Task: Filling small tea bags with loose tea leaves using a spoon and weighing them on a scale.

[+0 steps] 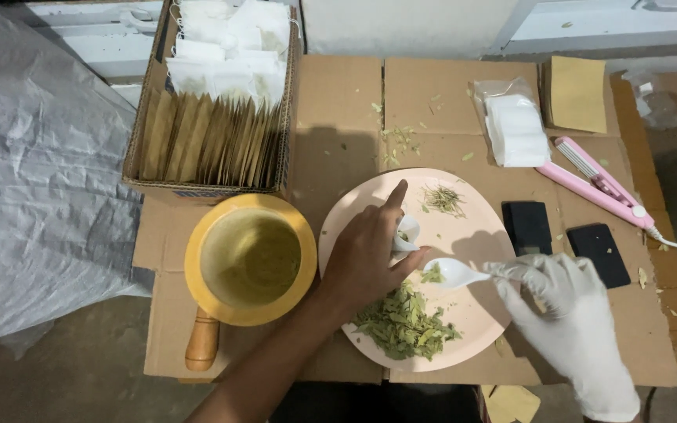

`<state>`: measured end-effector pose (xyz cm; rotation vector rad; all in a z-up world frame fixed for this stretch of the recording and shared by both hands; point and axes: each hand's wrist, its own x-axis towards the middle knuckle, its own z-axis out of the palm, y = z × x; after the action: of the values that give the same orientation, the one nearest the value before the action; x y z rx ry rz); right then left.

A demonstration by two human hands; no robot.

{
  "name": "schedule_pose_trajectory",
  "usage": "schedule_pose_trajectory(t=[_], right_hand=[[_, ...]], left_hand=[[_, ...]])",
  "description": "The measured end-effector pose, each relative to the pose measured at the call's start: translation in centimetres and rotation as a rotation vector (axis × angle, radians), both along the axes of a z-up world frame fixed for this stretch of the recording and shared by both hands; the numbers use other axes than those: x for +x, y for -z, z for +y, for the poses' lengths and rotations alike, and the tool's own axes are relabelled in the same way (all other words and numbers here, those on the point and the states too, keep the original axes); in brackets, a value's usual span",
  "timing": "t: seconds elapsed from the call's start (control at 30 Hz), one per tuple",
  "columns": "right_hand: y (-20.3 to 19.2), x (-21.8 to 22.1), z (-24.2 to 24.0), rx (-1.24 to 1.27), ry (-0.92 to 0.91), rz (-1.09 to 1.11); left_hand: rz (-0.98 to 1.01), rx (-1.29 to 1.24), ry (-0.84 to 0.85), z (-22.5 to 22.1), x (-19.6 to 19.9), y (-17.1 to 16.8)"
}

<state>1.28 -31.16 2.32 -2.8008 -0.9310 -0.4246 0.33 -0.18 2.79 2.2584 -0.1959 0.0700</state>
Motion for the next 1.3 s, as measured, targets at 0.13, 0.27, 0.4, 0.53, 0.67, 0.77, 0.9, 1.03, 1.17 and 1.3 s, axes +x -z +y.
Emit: schedule_pose_trajectory(t=[0.13, 0.27, 0.4, 0.53, 0.67, 0.77, 0.9, 1.03, 1.17, 1.3], right_hand=[[-1.5, 0.6, -0.2, 0.027, -0.009, -0.033], [-3.3, 1.6, 0.6, 0.094, -0.032, -0.053], [-4.1, 2.5, 1.1, 0.1, 0.0, -0.037], [-4.6, 3.5, 2.2, 0.119, -0.034, -0.097], [-5.4, 4.1, 3.8, 0.051, -0.127, -0.153], [-5.9, 4.3, 4.4, -0.095, -0.149, -0.25], [-6.9, 4.5, 4.9, -0.218, -0.158, -0.367], [-7.7, 4.6, 5.3, -0.235, -0.173, -0.364], [-7.9, 4.5, 5.4, -0.343, -0.192, -0.44], [-8.3, 4.4, 5.7, -0.382, -0.21, -0.51]], left_hand=[[-0.009, -0.028, -0.019, 0.0, -0.3, 0.6], [0.001, -0.051, -0.045, 0.0, -0.3, 1.0], [0.04, -0.073, -0.055, 0.0, -0.4, 0.7], [0.012, -0.078, -0.03, 0.1, -0.6, 1.3], [-0.046, -0.054, -0.047, 0.0, -0.5, 1.3], [0.011, -0.051, -0.049, 0.1, -0.4, 0.9], [-0.066, -0.071, -0.055, 0.1, -0.4, 2.1], [-0.046, -0.067, -0.047, 0.2, -0.5, 1.3], [-0.102, -0.097, -0.019, 0.1, -0.6, 2.4], [-0.05, -0.123, 0.007, 0.1, -0.7, 1.9]])
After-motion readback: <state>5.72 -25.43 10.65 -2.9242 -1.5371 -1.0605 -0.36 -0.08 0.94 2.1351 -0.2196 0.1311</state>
